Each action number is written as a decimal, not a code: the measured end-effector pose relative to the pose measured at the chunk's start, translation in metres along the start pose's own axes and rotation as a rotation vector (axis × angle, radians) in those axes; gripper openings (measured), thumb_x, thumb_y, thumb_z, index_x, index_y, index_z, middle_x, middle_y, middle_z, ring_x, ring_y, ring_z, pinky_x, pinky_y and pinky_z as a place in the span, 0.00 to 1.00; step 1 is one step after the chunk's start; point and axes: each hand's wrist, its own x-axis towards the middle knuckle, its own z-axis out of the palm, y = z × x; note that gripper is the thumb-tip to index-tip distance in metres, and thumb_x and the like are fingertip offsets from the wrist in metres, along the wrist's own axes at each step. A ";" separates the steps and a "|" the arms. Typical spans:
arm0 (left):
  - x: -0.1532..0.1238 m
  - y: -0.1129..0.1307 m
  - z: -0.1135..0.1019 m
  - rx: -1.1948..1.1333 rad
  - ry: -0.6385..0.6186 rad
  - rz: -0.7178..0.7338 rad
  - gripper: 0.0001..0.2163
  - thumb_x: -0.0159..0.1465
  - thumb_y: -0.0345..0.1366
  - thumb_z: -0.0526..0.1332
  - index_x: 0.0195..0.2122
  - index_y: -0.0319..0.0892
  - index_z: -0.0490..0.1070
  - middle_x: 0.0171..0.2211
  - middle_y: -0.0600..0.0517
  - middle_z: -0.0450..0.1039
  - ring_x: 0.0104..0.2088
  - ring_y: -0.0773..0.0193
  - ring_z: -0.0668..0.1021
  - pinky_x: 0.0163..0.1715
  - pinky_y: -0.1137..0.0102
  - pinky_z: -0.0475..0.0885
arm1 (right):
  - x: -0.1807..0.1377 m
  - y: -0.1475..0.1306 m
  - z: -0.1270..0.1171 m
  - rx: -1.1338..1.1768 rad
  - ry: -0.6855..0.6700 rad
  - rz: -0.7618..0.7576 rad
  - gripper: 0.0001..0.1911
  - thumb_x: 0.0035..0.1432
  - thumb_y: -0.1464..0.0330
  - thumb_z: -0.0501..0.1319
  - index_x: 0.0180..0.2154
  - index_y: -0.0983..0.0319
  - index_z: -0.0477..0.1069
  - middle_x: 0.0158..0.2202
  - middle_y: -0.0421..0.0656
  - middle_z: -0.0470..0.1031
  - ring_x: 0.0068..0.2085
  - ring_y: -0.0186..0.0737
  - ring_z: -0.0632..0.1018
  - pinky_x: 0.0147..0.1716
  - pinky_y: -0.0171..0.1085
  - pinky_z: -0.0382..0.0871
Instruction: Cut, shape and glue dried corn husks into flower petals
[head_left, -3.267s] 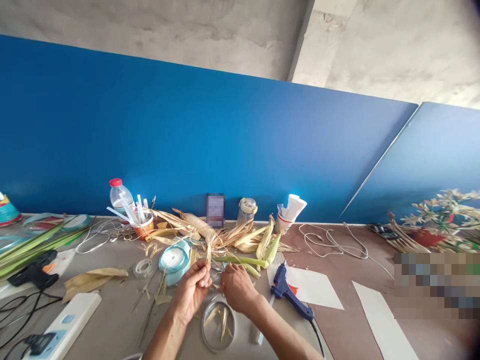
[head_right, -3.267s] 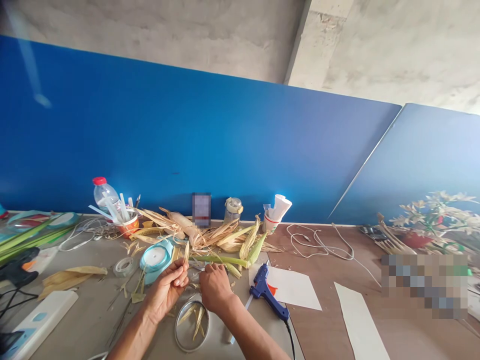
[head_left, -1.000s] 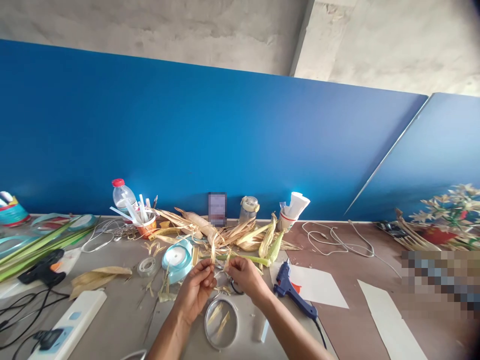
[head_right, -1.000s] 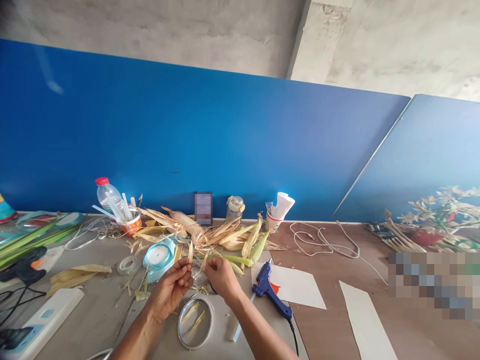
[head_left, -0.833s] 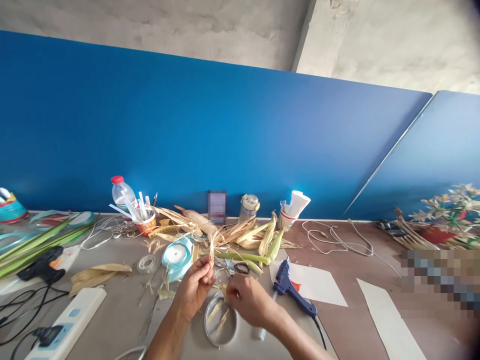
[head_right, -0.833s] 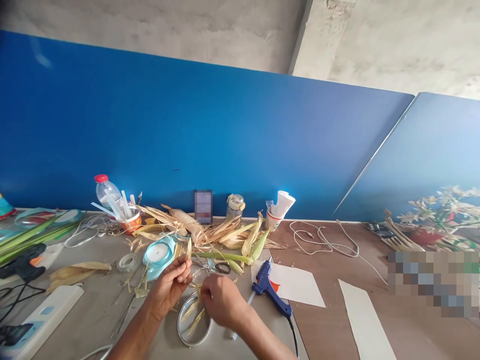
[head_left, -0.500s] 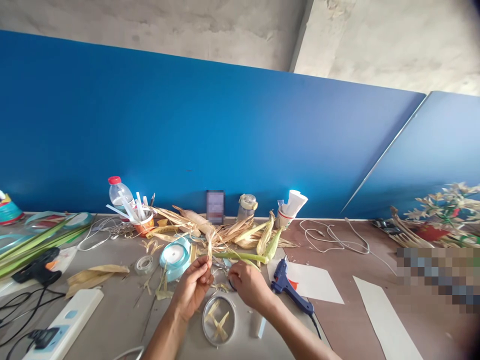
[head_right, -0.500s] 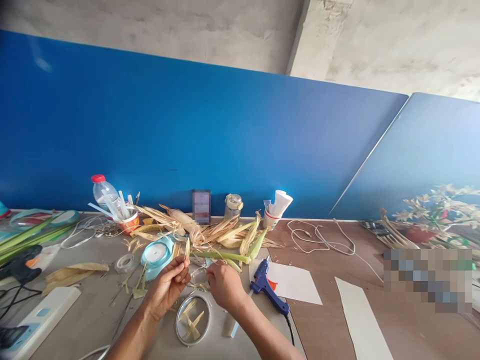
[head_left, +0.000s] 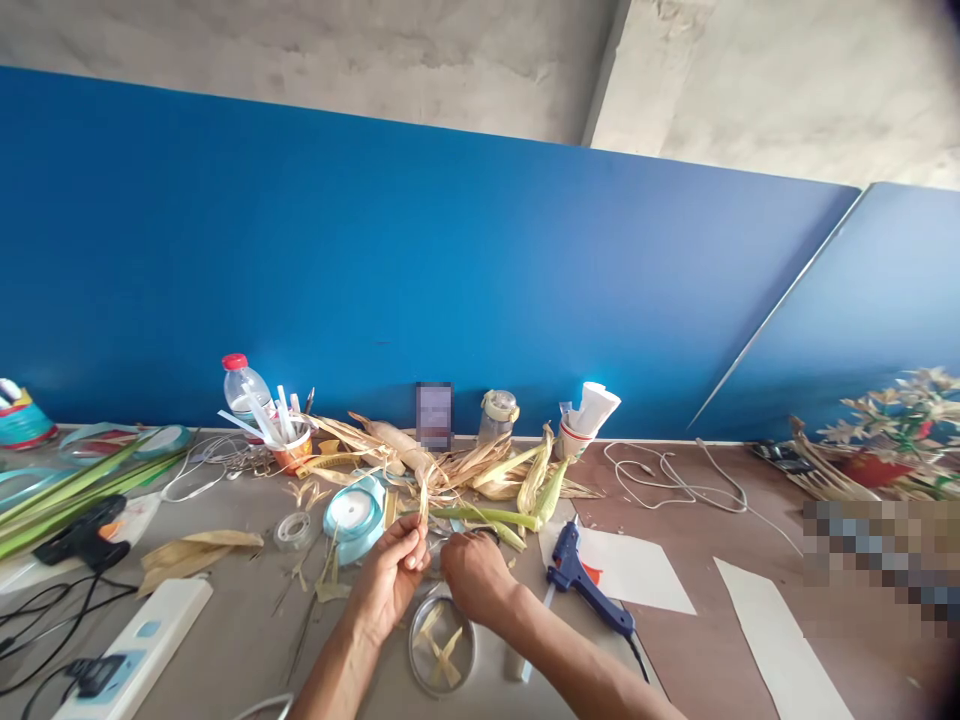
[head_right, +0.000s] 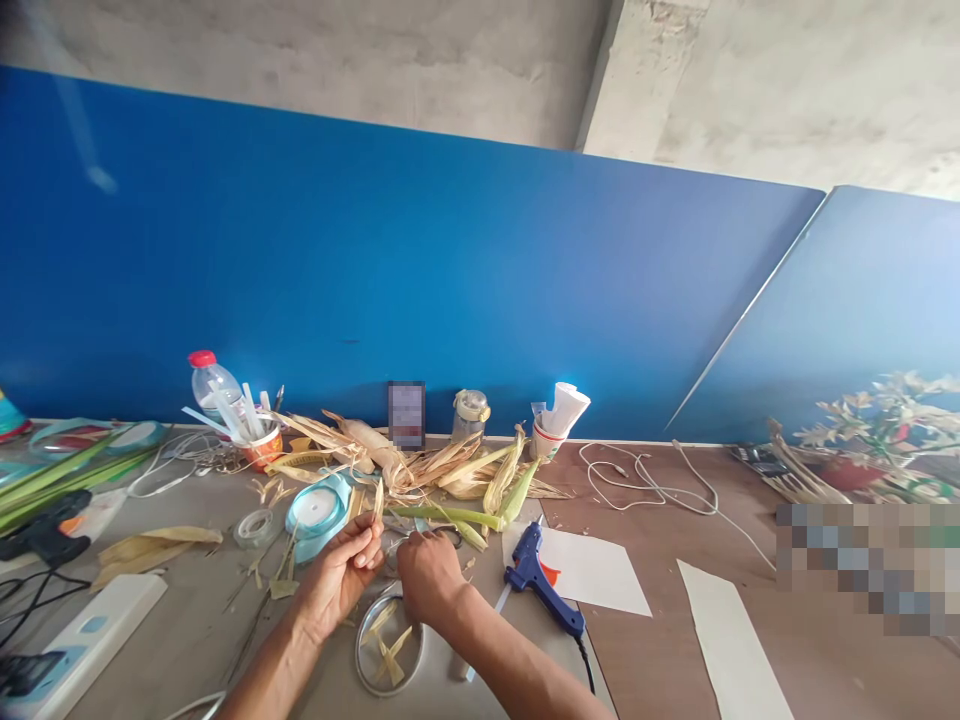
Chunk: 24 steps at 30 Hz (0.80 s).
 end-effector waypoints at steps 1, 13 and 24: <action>0.000 0.000 0.000 0.000 0.003 0.001 0.06 0.50 0.26 0.65 0.30 0.36 0.72 0.23 0.55 0.65 0.17 0.78 0.59 0.19 0.79 0.59 | 0.000 0.002 0.000 0.002 0.005 0.006 0.09 0.50 0.73 0.54 0.29 0.67 0.74 0.31 0.52 0.76 0.32 0.44 0.76 0.32 0.36 0.63; -0.001 -0.005 0.000 -0.010 0.004 -0.019 0.08 0.50 0.26 0.65 0.32 0.37 0.71 0.25 0.55 0.67 0.17 0.79 0.60 0.20 0.79 0.60 | 0.000 0.025 -0.020 1.314 0.209 0.199 0.07 0.50 0.67 0.54 0.23 0.63 0.63 0.15 0.32 0.57 0.18 0.27 0.56 0.18 0.29 0.48; -0.002 -0.006 0.002 -0.010 -0.025 -0.026 0.07 0.50 0.27 0.65 0.31 0.36 0.72 0.26 0.53 0.68 0.17 0.79 0.59 0.19 0.78 0.59 | 0.007 0.009 -0.023 1.550 0.409 0.214 0.06 0.48 0.67 0.57 0.25 0.63 0.64 0.13 0.32 0.61 0.17 0.27 0.58 0.18 0.29 0.48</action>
